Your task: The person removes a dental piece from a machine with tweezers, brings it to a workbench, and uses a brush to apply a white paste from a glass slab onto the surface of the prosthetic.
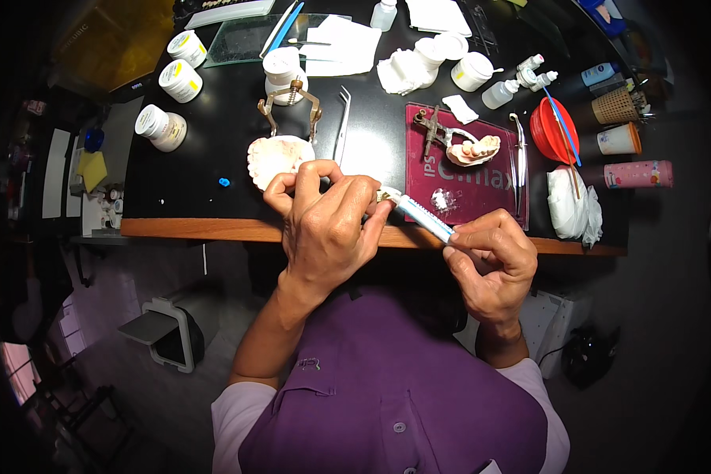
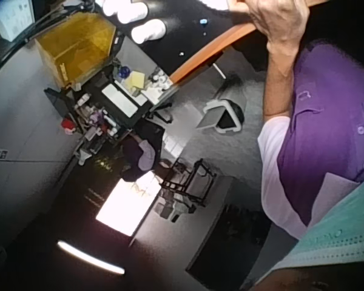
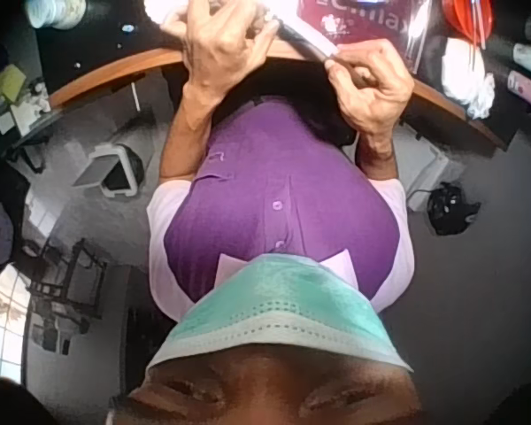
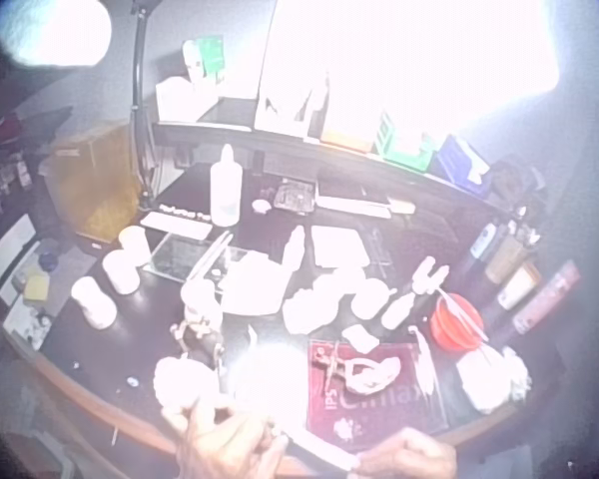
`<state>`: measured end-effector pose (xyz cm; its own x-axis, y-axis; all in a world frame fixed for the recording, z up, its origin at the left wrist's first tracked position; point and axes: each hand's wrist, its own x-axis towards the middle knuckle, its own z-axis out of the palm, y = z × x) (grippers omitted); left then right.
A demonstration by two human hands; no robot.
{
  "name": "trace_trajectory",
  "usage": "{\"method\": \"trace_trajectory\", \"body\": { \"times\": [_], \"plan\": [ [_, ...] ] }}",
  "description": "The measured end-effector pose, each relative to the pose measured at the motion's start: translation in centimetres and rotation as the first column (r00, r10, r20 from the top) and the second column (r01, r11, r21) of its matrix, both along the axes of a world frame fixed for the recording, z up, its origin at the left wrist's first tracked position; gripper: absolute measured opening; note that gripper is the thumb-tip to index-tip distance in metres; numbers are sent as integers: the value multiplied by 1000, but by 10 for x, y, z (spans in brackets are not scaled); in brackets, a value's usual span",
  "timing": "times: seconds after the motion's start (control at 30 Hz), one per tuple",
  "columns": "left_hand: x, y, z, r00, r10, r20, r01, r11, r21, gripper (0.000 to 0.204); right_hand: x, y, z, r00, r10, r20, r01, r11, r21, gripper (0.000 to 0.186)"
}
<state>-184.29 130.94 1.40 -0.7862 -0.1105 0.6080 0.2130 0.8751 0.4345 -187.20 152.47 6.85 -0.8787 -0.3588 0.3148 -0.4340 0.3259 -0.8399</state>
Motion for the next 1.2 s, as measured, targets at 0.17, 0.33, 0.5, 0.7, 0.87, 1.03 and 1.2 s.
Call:
{"method": "trace_trajectory", "body": {
  "times": [0.17,0.33,0.5,0.7,0.87,1.03,1.2],
  "plan": [
    [-1,0,2,1000,5,2,-5,1000,2,22,-2,1,-1,1000,10,1,-10,1000,-5,12],
    [0,-1,1,1000,9,5,-9,1000,-7,21,-2,2,0,999,45,14,-45,999,16,14],
    [-3,3,4,1000,-11,8,11,1000,-3,22,-1,7,3,999,29,20,-29,999,32,13],
    [1,1,3,1000,13,14,-13,1000,-6,27,-5,41,10,988,-111,-108,114,993,25,14],
    [1,3,7,1000,2,21,-2,1000,-7,25,-20,92,-4,783,-551,-289,599,794,107,16],
    [-1,5,9,1000,-7,29,7,1000,6,24,-41,112,-24,699,-554,-452,701,655,281,18],
    [0,3,12,999,-26,24,26,999,30,26,-52,105,-14,726,-507,-464,679,634,370,17]
  ]
}}
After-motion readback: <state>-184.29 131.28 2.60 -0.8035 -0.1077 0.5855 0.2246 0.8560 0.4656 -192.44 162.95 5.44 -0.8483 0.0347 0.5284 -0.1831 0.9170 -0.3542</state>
